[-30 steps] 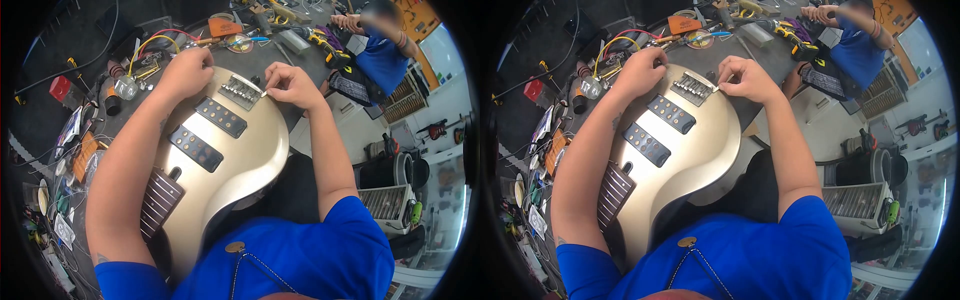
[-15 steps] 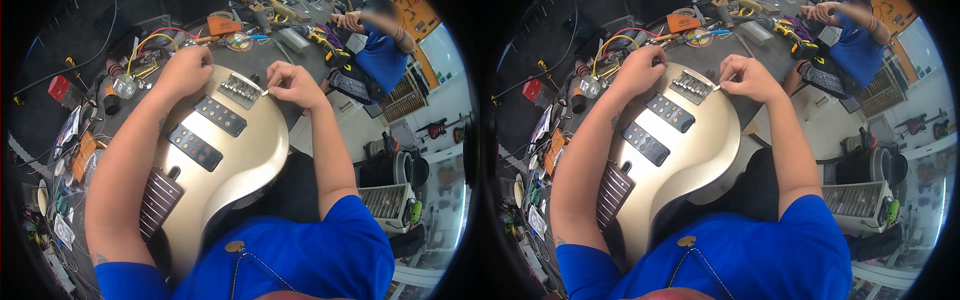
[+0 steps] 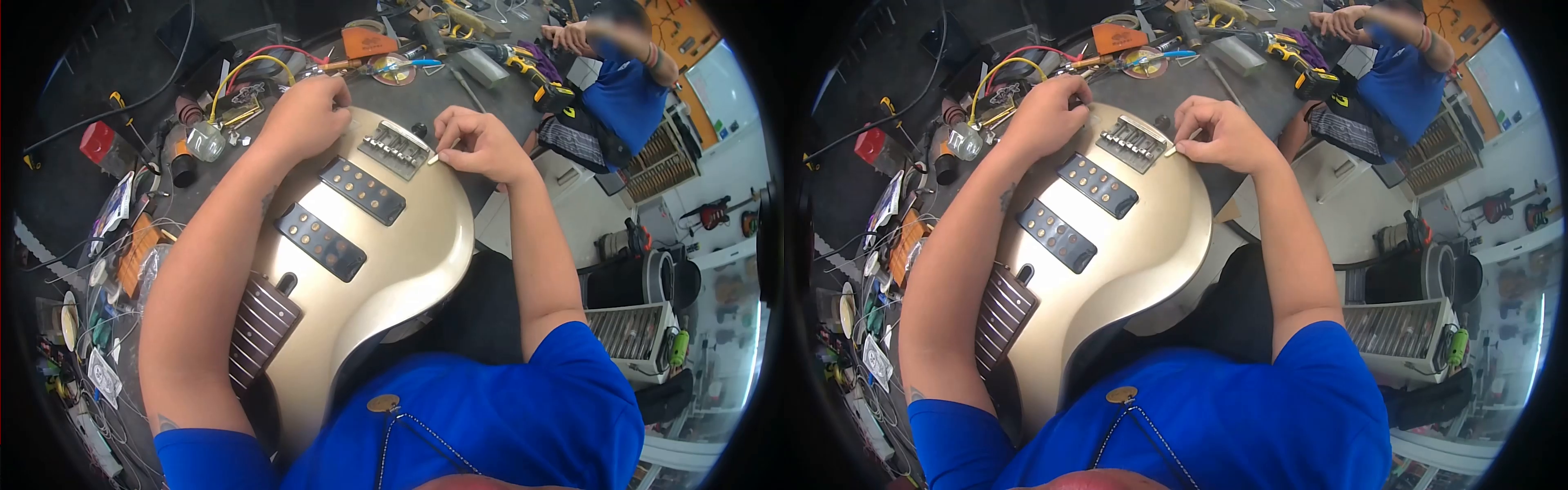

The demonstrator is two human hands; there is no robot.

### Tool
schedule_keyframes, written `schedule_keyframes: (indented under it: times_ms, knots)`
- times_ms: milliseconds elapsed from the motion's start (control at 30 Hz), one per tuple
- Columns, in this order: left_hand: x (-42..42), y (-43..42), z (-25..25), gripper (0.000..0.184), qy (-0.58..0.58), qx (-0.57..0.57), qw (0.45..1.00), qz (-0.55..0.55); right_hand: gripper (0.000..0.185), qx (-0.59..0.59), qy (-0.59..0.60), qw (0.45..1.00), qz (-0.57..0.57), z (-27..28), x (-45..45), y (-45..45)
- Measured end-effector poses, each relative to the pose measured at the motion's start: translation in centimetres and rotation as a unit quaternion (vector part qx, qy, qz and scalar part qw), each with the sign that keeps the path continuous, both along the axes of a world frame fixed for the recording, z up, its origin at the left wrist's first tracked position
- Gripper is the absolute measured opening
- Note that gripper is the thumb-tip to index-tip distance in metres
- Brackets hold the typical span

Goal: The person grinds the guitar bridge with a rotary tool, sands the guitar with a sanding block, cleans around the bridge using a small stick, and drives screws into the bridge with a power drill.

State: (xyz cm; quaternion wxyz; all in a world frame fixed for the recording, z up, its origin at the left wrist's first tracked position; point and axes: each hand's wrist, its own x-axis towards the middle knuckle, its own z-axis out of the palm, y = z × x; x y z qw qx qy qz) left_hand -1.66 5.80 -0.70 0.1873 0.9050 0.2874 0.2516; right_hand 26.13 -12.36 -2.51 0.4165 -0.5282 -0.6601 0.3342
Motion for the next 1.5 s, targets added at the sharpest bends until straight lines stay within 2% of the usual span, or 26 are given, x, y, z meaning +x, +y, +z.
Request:
schedule_keyframes:
  times_ms: [200, 300, 400, 833, 933, 967, 1200, 1500]
  knots:
    - [0.0, 0.0, -0.3, 0.023, -0.006, 0.008, 1.000, -0.006, 0.008, -0.003, 0.036, 0.999, 0.001, -0.1, 0.3, 0.2]
    - [0.0, 0.0, -0.2, 0.023, 0.000, 0.006, 1.000, -0.002, 0.007, 0.001, -0.005, 1.000, -0.009, 0.2, -0.1, 0.0]
    - [0.0, -0.1, -0.1, 0.023, -0.001, 0.005, 1.000, -0.001, 0.008, 0.000, 0.027, 1.000, -0.010, -0.1, 0.4, 0.3]
    - [0.0, -0.4, 0.1, 0.021, 0.009, -0.009, 1.000, 0.001, 0.009, -0.009, 0.033, 0.999, -0.009, -0.1, -0.2, 0.3]
    - [-0.1, -0.4, 0.3, 0.021, 0.014, -0.005, 1.000, 0.006, 0.009, 0.004, -0.004, 1.000, 0.002, -0.2, 0.2, 0.3]
    - [0.0, -0.4, 0.4, 0.021, 0.016, -0.004, 1.000, 0.008, 0.008, 0.024, 0.023, 0.999, 0.020, -0.2, -0.7, 0.2]
    - [0.0, -0.2, 0.3, 0.022, 0.018, -0.006, 1.000, 0.005, 0.008, 0.016, -0.006, 1.000, -0.003, 0.0, -0.4, 0.5]
    - [0.0, -0.2, 0.2, 0.022, 0.011, 0.006, 1.000, 0.002, 0.008, 0.012, 0.011, 1.000, -0.015, 0.3, -0.7, 0.0]
